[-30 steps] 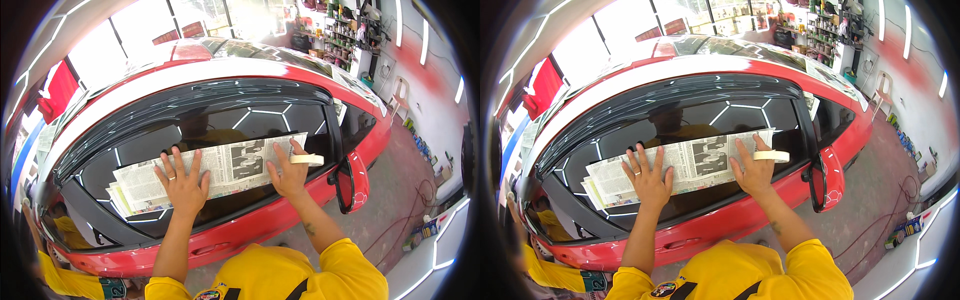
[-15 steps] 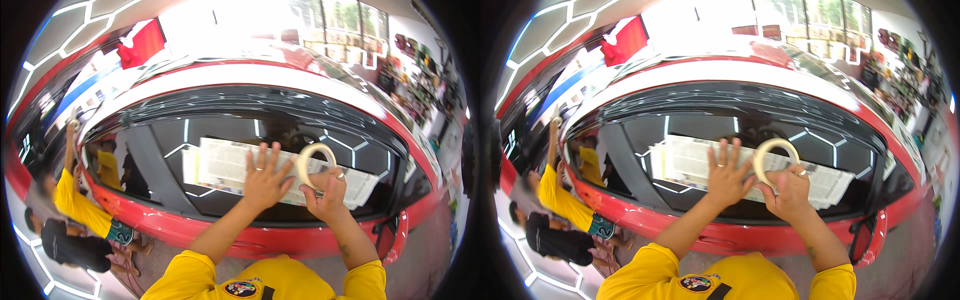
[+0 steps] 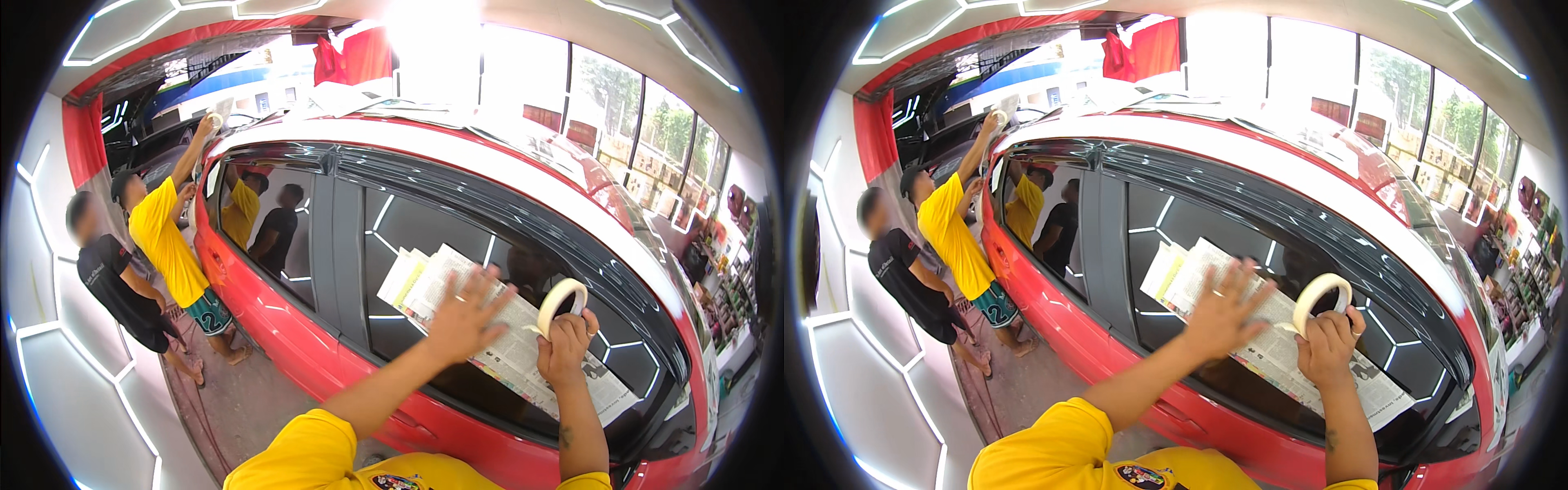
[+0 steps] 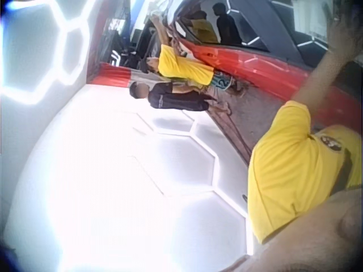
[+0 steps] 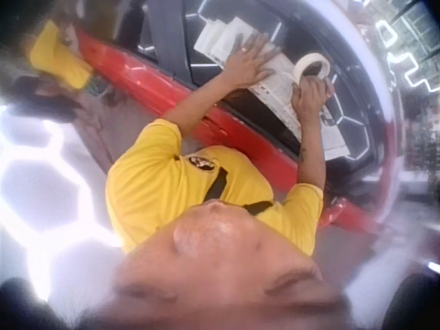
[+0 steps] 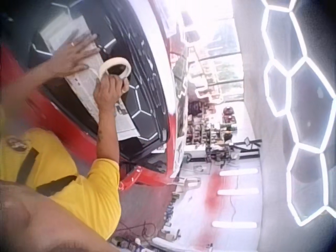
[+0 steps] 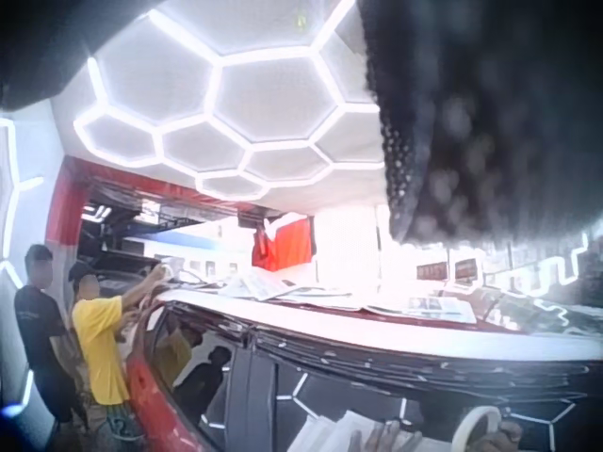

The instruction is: The person tapes newspaper sheets to the rear and side windows of a red car using masking tape. They smooth each sheet, tear tape from a roll, and secure the edges to cover the glass surfaces.

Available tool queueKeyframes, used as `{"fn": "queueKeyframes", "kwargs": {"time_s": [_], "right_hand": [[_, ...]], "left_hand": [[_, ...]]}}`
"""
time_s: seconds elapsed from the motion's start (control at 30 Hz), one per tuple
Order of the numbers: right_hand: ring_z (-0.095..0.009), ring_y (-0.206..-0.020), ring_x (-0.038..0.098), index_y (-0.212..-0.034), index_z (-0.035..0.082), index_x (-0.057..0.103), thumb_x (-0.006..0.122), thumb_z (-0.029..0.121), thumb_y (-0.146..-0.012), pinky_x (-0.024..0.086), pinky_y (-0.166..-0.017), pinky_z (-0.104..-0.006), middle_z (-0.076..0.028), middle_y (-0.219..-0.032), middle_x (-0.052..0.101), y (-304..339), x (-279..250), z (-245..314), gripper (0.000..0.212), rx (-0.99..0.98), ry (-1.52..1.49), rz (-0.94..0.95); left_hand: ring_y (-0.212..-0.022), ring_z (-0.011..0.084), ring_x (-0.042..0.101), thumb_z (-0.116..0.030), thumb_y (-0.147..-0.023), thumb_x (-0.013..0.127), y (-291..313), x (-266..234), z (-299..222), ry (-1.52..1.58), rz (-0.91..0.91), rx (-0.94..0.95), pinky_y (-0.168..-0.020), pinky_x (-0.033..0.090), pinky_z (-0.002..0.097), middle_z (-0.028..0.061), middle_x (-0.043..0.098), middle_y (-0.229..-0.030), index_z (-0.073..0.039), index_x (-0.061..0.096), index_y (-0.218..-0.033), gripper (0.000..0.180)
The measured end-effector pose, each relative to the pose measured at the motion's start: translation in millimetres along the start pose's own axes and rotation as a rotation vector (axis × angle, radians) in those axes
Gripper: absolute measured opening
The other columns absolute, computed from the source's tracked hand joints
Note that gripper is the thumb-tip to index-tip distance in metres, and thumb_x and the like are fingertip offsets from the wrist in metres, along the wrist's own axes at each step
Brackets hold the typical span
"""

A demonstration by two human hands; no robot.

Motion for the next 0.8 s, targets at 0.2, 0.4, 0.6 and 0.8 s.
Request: {"fn": "queueKeyframes", "kwargs": {"time_s": [0.2, 0.4, 0.6, 0.8], "right_hand": [[-0.020, -0.079, 0.061, -0.116, 0.012, 0.078, 0.078, 0.028, -0.090, 0.040, -0.102, -0.0470, 0.001, -0.078, 0.059, -4.9, -2.4, 14.8, 0.030, -0.022, 0.016, -0.038], [-0.017, -0.075, 0.057, -0.117, 0.014, 0.079, 0.081, 0.028, -0.088, 0.036, -0.105, -0.0438, 0.004, -0.074, 0.058, -2.3, -6.5, 10.1, 0.032, -0.019, 0.014, -0.059], [-0.018, -0.078, 0.058, -0.103, 0.016, 0.079, 0.085, 0.033, -0.086, 0.037, -0.105, -0.0454, 0.003, -0.074, 0.059, -3.9, -0.2, 12.6, 0.025, -0.010, 0.029, -0.019], [-0.022, -0.088, 0.061, -0.071, 0.018, 0.059, 0.093, 0.049, -0.073, 0.037, -0.106, -0.0507, 0.001, -0.074, 0.059, 1.7, -6.2, 14.4, 0.045, -0.056, 0.013, -0.004]], "left_hand": [[-0.155, 0.0479, 0.037, -0.024, -0.090, 0.086, 6.4, -77.6, 38.1, -0.003, -0.200, -0.201, -0.122, 0.033, 0.0619, 0.0249, 0.045, -0.165, -0.013, 0.061, -0.154, 0.069], [-0.115, 0.0262, 0.069, -0.011, -0.084, 0.091, -22.6, -70.8, -10.2, 0.790, -0.041, -0.250, -0.098, 0.053, 0.0396, 0.0127, 0.073, -0.125, -0.006, 0.073, -0.130, 0.050], [-0.091, 0.0199, 0.070, -0.008, -0.091, 0.084, -23.1, -61.4, -11.6, 0.849, 0.063, -0.290, -0.086, 0.054, 0.0330, 0.0083, 0.075, -0.098, -0.002, 0.077, -0.101, 0.014], [-0.082, 0.0139, 0.069, -0.011, -0.097, 0.079, -17.5, -105.1, 71.9, 0.691, -0.207, -0.633, -0.075, 0.055, 0.0305, 0.0043, 0.075, -0.095, -0.002, 0.076, -0.102, 0.010]]}}
Point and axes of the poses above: each hand's wrist, its own y-axis away from the middle knuckle, its own x-axis out of the palm, z = x × y, the point moved 7 cm from there along -y, towards the middle knuckle
